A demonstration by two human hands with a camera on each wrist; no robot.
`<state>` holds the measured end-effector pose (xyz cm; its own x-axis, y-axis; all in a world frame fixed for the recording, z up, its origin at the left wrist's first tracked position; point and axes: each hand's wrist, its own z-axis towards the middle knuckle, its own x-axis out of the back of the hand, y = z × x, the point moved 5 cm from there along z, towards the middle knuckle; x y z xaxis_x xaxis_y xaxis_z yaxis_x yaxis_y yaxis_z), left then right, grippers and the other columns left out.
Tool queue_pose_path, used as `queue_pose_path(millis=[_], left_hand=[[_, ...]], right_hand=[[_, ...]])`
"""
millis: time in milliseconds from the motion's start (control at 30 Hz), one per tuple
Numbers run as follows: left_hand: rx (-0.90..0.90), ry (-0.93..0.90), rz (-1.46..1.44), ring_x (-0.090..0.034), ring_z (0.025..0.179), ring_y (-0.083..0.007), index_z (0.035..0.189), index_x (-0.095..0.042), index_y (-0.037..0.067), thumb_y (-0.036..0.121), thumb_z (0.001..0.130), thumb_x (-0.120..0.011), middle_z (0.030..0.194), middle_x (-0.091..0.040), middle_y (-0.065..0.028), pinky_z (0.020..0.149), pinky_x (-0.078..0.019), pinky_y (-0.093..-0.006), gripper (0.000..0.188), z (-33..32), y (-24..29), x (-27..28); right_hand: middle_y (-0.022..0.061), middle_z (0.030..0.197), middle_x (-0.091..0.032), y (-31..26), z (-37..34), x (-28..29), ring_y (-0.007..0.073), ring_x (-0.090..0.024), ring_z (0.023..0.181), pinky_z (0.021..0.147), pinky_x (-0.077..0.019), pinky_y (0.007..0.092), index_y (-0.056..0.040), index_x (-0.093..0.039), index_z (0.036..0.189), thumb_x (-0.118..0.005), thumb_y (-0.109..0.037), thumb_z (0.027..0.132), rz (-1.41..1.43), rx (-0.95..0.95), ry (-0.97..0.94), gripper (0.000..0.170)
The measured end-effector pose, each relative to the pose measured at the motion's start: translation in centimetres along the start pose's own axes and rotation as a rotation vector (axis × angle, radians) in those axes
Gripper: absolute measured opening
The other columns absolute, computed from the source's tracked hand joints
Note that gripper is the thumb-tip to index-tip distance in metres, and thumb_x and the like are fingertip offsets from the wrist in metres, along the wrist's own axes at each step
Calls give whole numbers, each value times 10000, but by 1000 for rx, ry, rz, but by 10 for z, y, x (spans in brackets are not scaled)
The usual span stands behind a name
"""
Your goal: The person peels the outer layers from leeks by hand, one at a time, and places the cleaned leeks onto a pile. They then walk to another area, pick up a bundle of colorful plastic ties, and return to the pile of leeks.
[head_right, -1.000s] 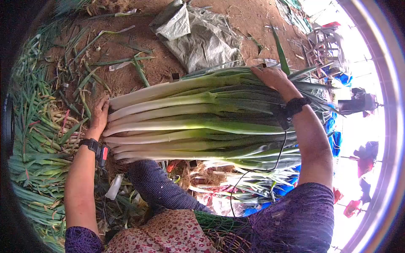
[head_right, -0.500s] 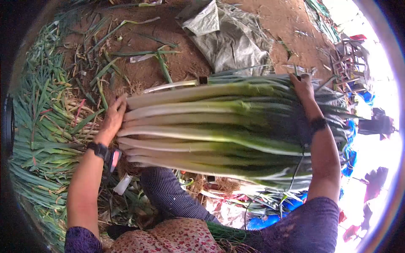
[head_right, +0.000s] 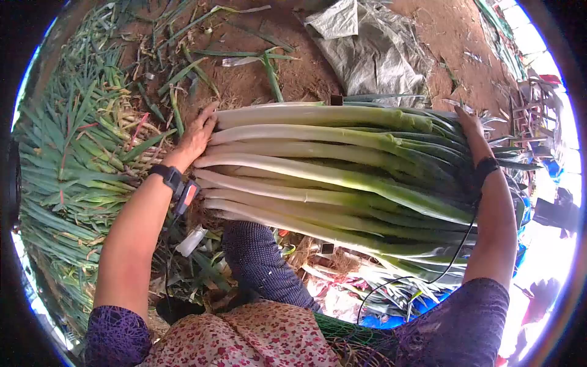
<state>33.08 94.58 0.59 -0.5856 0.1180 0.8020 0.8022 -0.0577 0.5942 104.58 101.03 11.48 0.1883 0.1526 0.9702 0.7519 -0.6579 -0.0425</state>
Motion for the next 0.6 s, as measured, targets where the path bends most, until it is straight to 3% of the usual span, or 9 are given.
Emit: queue_pose_path(millis=[67, 167, 200, 300, 333, 433, 467, 567, 600], left_hand=[[21, 38, -47, -379, 1152, -413, 1270, -457, 217, 281, 916, -446, 1260, -382, -244, 972, -338, -434, 361, -1, -1, 2], [-32, 86, -109, -400, 1150, -386, 1299, -417, 258, 329, 918, -436, 1241, -401, -218, 966, -345, -432, 389, -4, 2, 1], [-9, 87, -46, -393, 1164, -383, 1302, -410, 270, 342, 916, -433, 1260, -393, -210, 969, -344, -431, 394, -3, 1, -1], [13, 133, 121, -347, 1226, -378, 1310, -394, 305, 381, 910, -427, 1340, -344, -191, 989, -320, -468, 409, -2, -5, -2], [15, 149, 175, -340, 1234, -375, 1312, -391, 312, 385, 908, -428, 1351, -334, -189, 992, -314, -480, 412, -3, 0, 1], [53, 139, 241, -311, 1261, -362, 1319, -372, 346, 412, 897, -431, 1377, -308, -175, 998, -292, -512, 431, -3, 8, 10], [53, 147, 247, -306, 1266, -358, 1321, -368, 349, 420, 895, -430, 1381, -304, -169, 999, -292, -509, 436, 0, 11, 12], [82, 155, 254, -295, 1277, -339, 1319, -378, 312, 445, 889, -416, 1387, -303, -139, 1000, -281, -520, 452, -2, 27, 13], [74, 153, 254, -297, 1278, -336, 1317, -382, 300, 447, 888, -415, 1384, -308, -136, 999, -277, -526, 455, -5, 36, 15]], right_hand=[[246, 1175, -527, -3, -8, 7, 360, -506, 1100, 921, -387, 396, -25, -457, 1249, -541, -641, 703, -135, 97, 107, 827], [271, 1235, -473, -50, -62, 34, 404, -476, 1130, 948, -370, 446, -93, -340, 1354, -510, -604, 744, -356, 145, 205, 813], [283, 1218, -479, -67, -82, 47, 421, -474, 1122, 944, -362, 480, -132, -357, 1349, -472, -562, 788, -449, 117, 172, 716], [254, 1193, -512, -75, -67, 61, 399, -489, 1113, 936, -370, 473, -118, -416, 1310, -455, -543, 812, -552, 274, 247, 656], [209, 1183, -538, -73, -61, 65, 348, -502, 1117, 931, -381, 437, -101, -479, 1259, -408, -529, 848, -475, 292, 151, 597], [175, 1181, -550, -62, -40, 65, 314, -508, 1115, 928, -390, 399, -88, -516, 1224, -385, -503, 875, -287, 572, 61, 558], [176, 1201, -536, -63, -47, 66, 312, -510, 1108, 929, -389, 378, -72, -514, 1222, -356, -476, 899, -373, 695, 126, 540], [158, 1252, -491, -61, -51, 59, 330, -500, 1108, 931, -396, 396, -136, -395, 1299, -354, -224, 915, -525, 771, -2, 396], [160, 1245, -496, -58, -45, 58, 331, -501, 1106, 930, -398, 392, -133, -402, 1295, -358, -204, 911, -550, 839, 39, 393]])
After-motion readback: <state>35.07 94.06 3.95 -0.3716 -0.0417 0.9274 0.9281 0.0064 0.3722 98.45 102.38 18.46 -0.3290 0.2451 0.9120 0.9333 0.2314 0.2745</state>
